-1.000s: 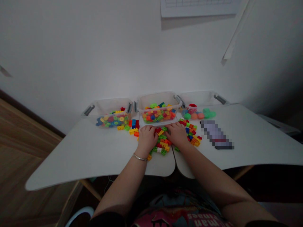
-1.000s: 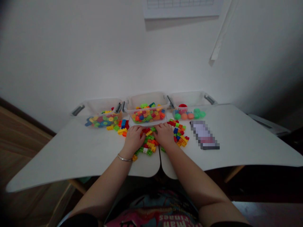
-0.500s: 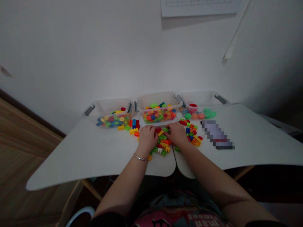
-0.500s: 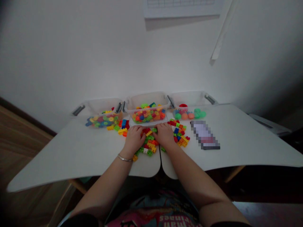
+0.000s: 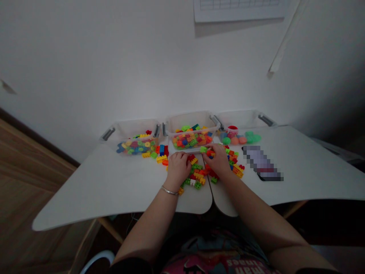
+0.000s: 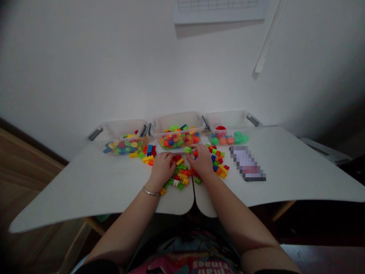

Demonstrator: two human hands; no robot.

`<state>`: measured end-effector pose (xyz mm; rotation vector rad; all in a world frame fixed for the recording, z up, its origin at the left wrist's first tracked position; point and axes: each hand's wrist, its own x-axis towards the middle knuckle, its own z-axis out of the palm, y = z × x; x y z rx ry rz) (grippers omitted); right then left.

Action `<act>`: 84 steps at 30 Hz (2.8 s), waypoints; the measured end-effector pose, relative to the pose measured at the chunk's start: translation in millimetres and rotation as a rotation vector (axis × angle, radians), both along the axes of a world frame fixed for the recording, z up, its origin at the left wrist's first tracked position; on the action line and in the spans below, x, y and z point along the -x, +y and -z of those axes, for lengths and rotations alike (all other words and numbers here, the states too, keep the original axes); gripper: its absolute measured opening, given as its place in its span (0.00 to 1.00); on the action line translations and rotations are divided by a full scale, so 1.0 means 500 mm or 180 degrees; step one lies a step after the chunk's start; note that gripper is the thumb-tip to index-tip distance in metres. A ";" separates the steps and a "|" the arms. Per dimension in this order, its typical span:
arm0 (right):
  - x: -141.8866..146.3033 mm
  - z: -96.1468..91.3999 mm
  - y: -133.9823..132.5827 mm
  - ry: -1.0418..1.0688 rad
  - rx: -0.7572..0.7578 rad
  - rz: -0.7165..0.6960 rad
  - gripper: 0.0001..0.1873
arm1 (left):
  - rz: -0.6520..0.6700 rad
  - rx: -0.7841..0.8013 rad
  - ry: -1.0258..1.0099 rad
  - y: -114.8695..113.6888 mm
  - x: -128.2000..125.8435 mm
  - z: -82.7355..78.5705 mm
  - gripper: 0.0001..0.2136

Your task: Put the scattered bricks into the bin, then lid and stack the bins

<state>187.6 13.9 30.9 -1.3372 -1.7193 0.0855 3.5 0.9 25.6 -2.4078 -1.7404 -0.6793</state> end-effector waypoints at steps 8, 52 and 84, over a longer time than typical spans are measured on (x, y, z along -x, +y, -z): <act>-0.014 -0.071 0.022 0.1236 -0.0557 0.0076 0.15 | 0.0029 -0.0014 -0.0049 0.001 0.003 0.001 0.12; 0.020 -0.118 0.089 0.0070 -0.0939 -0.0663 0.11 | 0.0014 0.0004 0.0018 -0.002 0.003 -0.004 0.12; 0.012 0.018 0.002 -0.1604 0.0601 -0.0246 0.17 | 0.0079 -0.0049 -0.0111 -0.004 0.004 -0.002 0.13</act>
